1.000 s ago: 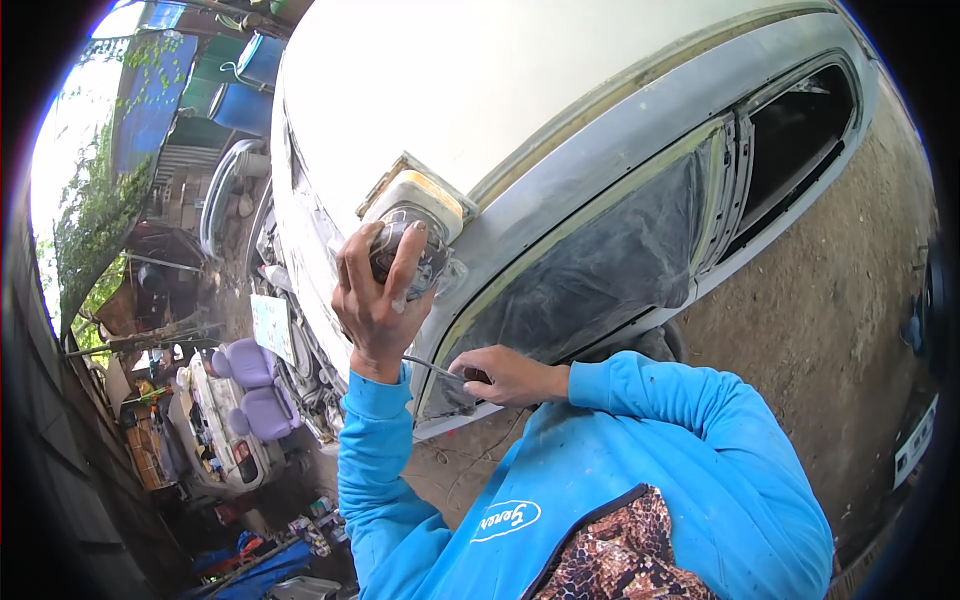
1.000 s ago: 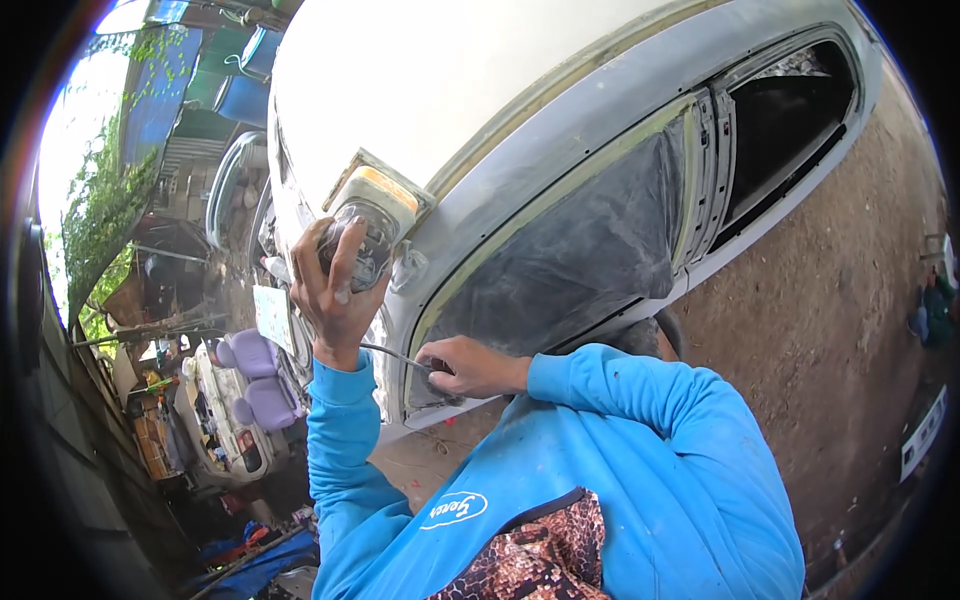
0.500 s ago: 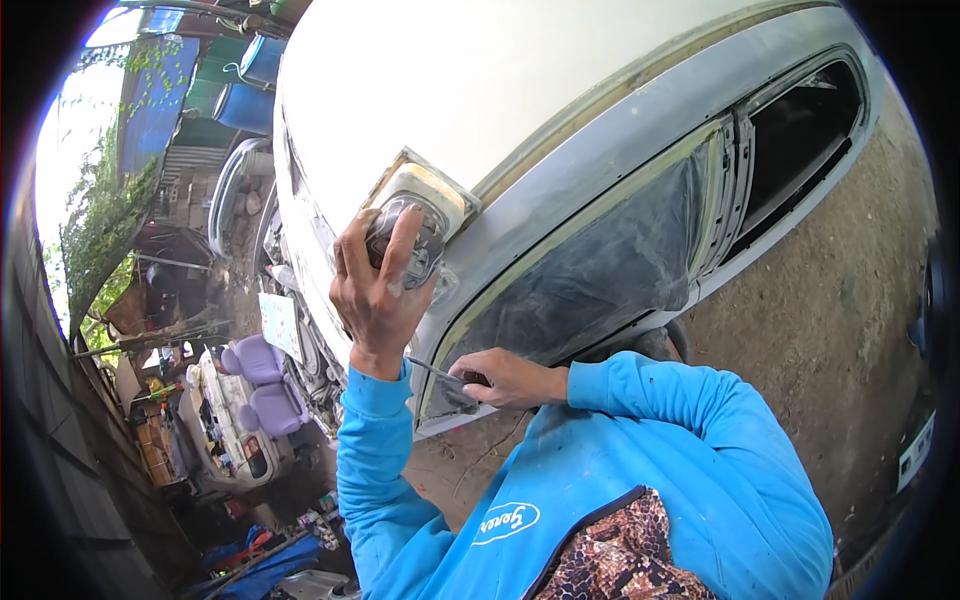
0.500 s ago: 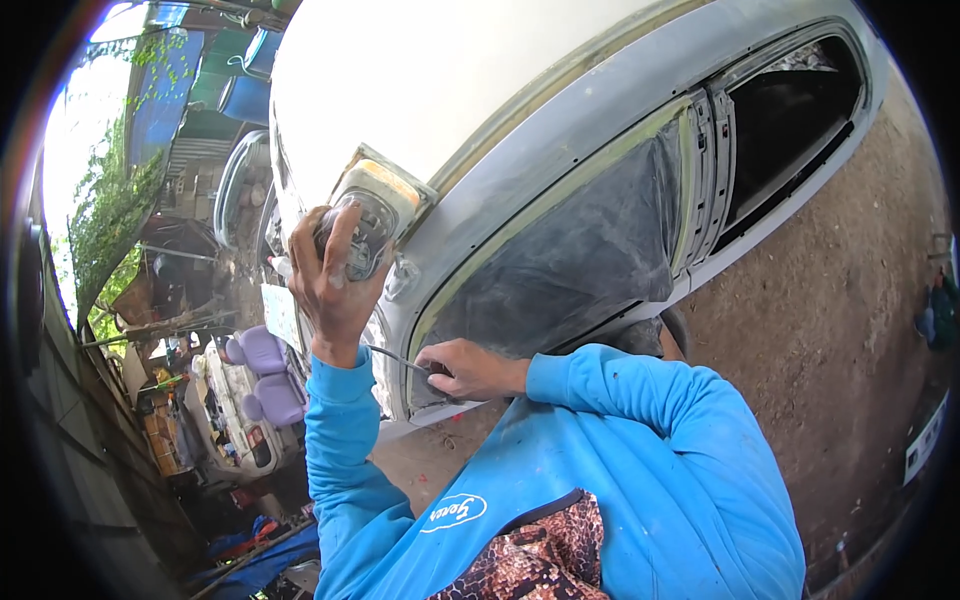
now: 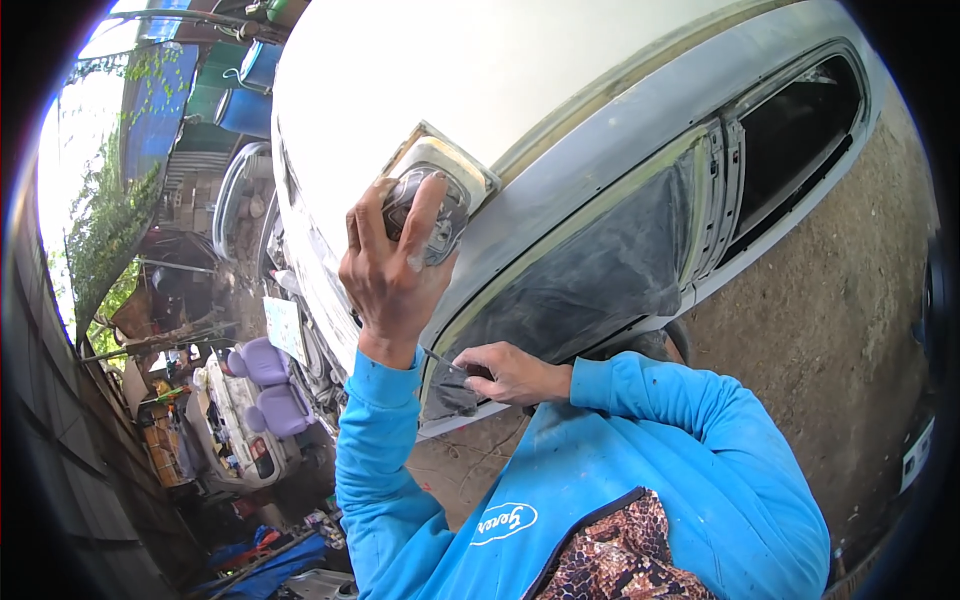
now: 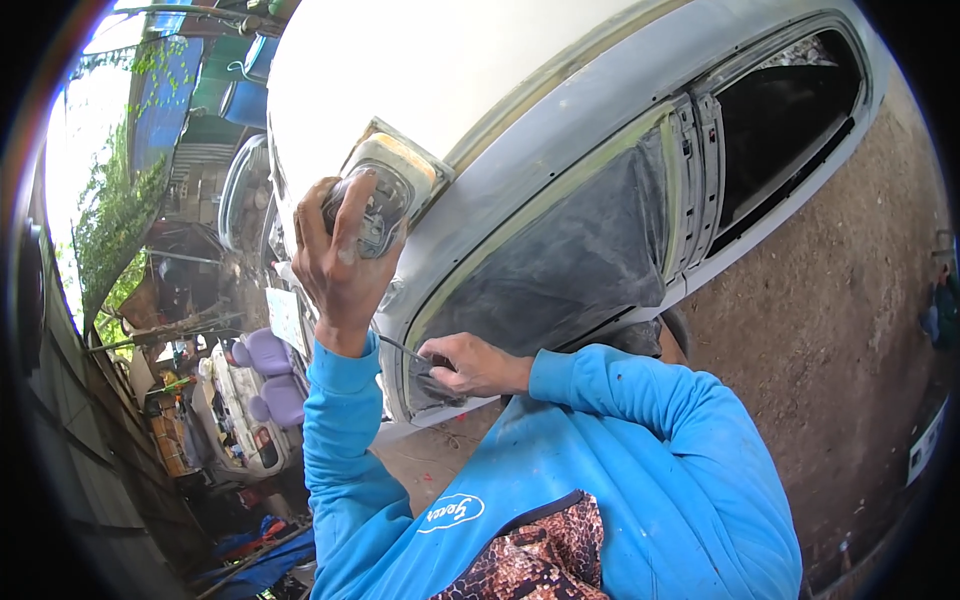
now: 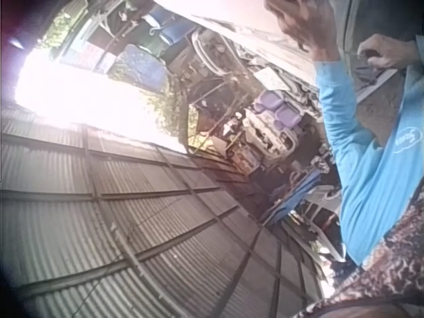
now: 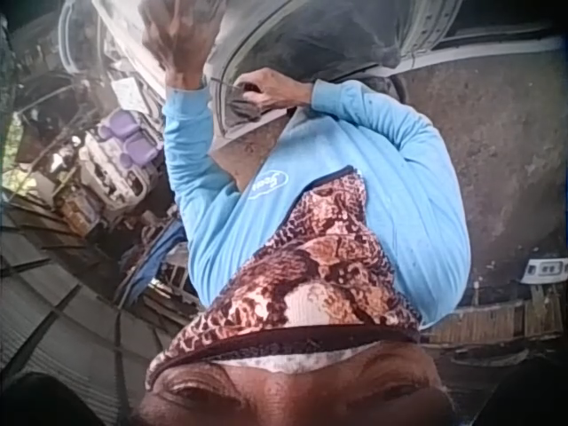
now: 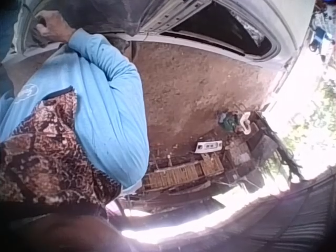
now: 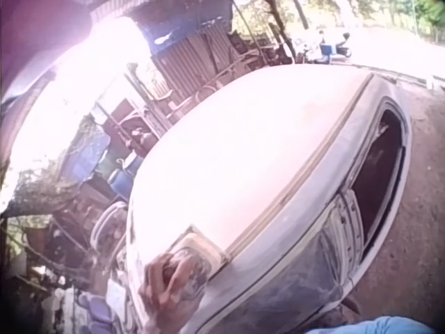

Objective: Sanding the roof of a car using a power sander to prepare it for painting.

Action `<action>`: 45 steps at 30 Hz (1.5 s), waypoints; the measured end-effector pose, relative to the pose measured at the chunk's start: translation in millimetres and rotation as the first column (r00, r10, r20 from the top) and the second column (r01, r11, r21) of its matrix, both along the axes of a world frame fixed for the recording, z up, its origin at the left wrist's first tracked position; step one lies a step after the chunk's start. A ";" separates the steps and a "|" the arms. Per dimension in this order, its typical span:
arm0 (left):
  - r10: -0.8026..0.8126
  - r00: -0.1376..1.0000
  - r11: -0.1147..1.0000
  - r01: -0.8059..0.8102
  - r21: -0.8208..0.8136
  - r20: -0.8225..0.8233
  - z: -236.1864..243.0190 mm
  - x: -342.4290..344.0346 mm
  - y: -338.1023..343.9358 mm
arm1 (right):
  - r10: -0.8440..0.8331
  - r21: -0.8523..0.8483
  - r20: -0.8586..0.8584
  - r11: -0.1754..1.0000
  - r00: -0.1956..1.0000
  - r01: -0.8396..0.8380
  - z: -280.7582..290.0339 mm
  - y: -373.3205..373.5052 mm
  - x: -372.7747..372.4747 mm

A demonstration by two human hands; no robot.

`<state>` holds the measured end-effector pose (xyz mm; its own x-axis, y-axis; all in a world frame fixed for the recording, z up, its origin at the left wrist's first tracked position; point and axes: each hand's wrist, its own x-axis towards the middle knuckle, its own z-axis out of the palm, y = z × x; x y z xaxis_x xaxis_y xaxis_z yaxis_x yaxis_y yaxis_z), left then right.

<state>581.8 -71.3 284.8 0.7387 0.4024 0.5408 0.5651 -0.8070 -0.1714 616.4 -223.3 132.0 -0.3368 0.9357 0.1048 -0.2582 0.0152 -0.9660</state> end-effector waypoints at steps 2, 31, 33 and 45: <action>0.003 1.000 1.000 -0.003 -0.001 -0.014 0.4 10.3 -1.1 | 0.002 -0.019 -0.002 1.000 1.000 -0.002 -1.1 1.0 3.7; 0.108 0.994 0.993 -0.107 -0.044 0.008 -8.2 -76.1 -6.5 | 0.118 0.082 0.103 0.989 0.988 -0.126 -2.2 1.1 -23.5; 0.082 0.997 0.996 -0.082 -0.045 0.008 -5.8 -55.5 -4.1 | 0.086 0.078 0.083 0.993 0.993 -0.093 -1.5 0.6 -17.6; -0.022 0.998 0.998 0.020 -0.054 -0.050 8.7 80.8 1.4 | -0.197 0.048 0.014 0.979 0.980 0.196 -0.5 0.5 25.7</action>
<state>662.6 -69.9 293.5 0.7731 0.4138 0.4806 0.5396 -0.8274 -0.1556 642.1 -222.8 131.5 -0.1490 0.9782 0.1449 -0.2278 0.1086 -0.9676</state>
